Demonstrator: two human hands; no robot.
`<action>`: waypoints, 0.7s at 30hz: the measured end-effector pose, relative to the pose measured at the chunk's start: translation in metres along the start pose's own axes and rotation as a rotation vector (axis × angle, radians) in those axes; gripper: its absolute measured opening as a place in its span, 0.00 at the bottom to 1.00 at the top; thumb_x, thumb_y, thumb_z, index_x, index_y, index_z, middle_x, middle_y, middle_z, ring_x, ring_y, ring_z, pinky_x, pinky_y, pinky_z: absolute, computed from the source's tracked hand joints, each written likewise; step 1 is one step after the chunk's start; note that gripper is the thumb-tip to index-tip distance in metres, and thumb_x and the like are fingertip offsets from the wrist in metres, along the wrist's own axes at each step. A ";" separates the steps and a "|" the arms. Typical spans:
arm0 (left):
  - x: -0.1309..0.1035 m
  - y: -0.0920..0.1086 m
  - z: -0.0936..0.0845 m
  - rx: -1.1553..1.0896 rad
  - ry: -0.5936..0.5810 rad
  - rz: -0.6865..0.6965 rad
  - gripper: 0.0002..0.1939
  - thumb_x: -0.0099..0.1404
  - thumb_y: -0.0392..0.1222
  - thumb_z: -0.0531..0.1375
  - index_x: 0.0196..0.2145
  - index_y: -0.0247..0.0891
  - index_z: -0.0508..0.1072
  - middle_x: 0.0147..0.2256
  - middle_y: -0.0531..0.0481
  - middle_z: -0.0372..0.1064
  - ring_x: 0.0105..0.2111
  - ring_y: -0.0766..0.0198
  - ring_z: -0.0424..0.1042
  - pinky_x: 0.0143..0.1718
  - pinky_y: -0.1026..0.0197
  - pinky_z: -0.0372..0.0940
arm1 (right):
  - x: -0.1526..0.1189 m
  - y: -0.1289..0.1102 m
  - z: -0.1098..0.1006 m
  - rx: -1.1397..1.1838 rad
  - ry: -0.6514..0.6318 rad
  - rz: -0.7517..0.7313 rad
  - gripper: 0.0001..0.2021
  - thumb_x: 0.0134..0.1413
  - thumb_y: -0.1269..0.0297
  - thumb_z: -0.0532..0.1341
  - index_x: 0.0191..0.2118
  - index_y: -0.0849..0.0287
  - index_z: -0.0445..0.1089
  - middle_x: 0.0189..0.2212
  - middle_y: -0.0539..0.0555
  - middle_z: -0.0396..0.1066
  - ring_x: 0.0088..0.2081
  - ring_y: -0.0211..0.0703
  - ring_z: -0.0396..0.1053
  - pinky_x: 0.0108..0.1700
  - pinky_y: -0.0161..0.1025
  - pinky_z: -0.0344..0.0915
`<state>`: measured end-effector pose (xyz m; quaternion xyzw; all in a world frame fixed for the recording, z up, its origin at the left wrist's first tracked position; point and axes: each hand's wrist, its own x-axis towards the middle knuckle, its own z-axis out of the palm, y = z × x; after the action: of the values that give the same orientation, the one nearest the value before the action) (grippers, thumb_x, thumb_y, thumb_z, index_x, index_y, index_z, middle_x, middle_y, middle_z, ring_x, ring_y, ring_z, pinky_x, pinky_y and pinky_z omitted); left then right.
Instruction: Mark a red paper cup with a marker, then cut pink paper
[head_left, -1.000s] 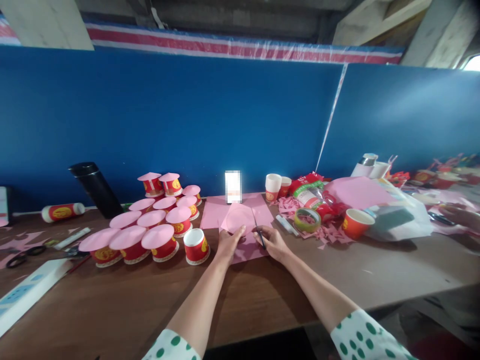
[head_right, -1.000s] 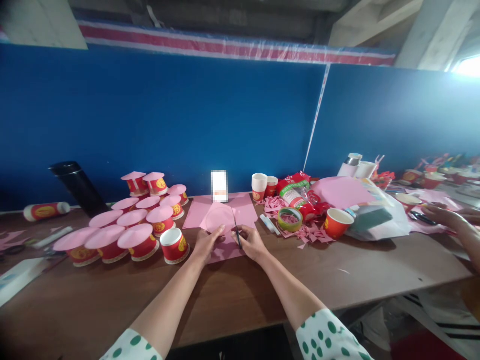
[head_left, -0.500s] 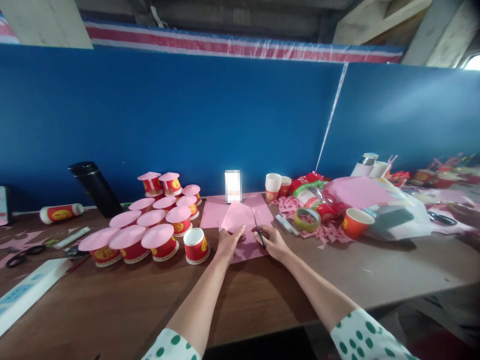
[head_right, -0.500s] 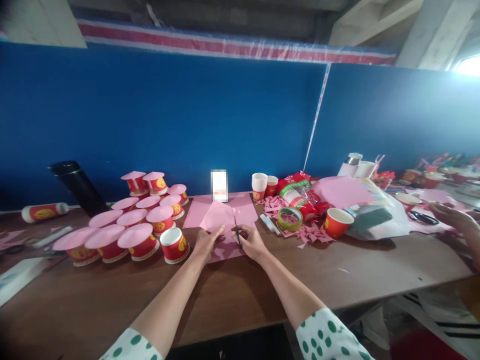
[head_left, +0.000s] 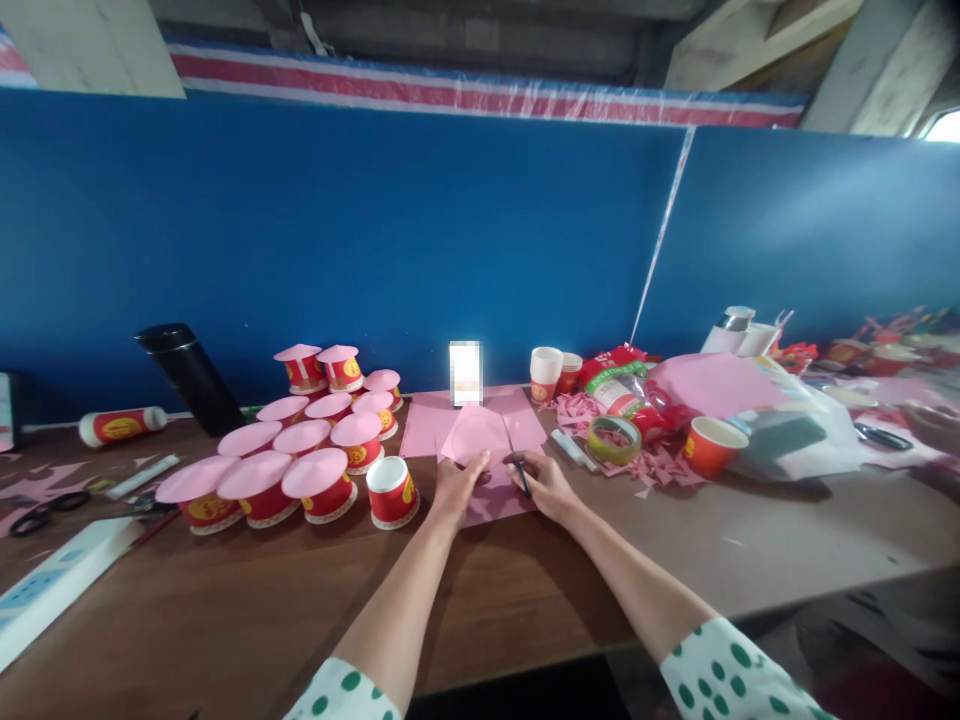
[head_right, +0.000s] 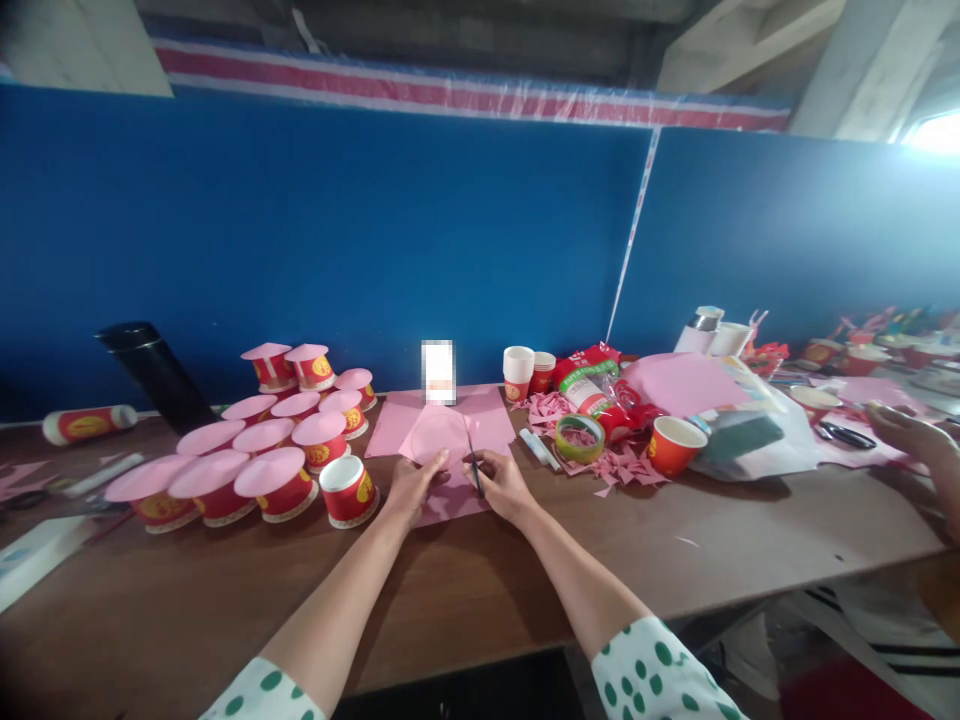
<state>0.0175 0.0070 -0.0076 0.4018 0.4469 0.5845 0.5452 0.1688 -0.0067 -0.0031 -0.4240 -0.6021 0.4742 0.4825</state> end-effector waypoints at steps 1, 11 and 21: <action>0.000 0.000 0.000 -0.001 -0.004 0.001 0.22 0.43 0.51 0.67 0.29 0.28 0.74 0.23 0.46 0.71 0.21 0.66 0.70 0.25 0.65 0.67 | 0.000 0.000 0.000 0.000 -0.001 -0.003 0.20 0.41 0.51 0.63 0.35 0.63 0.69 0.16 0.46 0.61 0.18 0.31 0.57 0.19 0.30 0.54; 0.000 0.002 0.002 -0.009 0.037 0.001 0.22 0.41 0.51 0.67 0.27 0.29 0.73 0.20 0.49 0.69 0.18 0.69 0.67 0.22 0.65 0.66 | 0.001 0.002 0.000 0.041 -0.002 0.009 0.20 0.40 0.51 0.64 0.35 0.63 0.69 0.17 0.46 0.61 0.18 0.31 0.57 0.19 0.30 0.56; 0.001 0.000 0.002 -0.005 0.031 0.005 0.22 0.43 0.51 0.66 0.29 0.28 0.73 0.22 0.48 0.70 0.19 0.69 0.68 0.22 0.66 0.65 | 0.001 0.004 0.000 0.049 -0.008 0.011 0.18 0.41 0.53 0.64 0.35 0.63 0.69 0.16 0.45 0.61 0.17 0.31 0.57 0.19 0.30 0.55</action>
<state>0.0189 0.0085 -0.0073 0.3922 0.4528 0.5932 0.5378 0.1684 -0.0046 -0.0067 -0.4134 -0.5900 0.4930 0.4878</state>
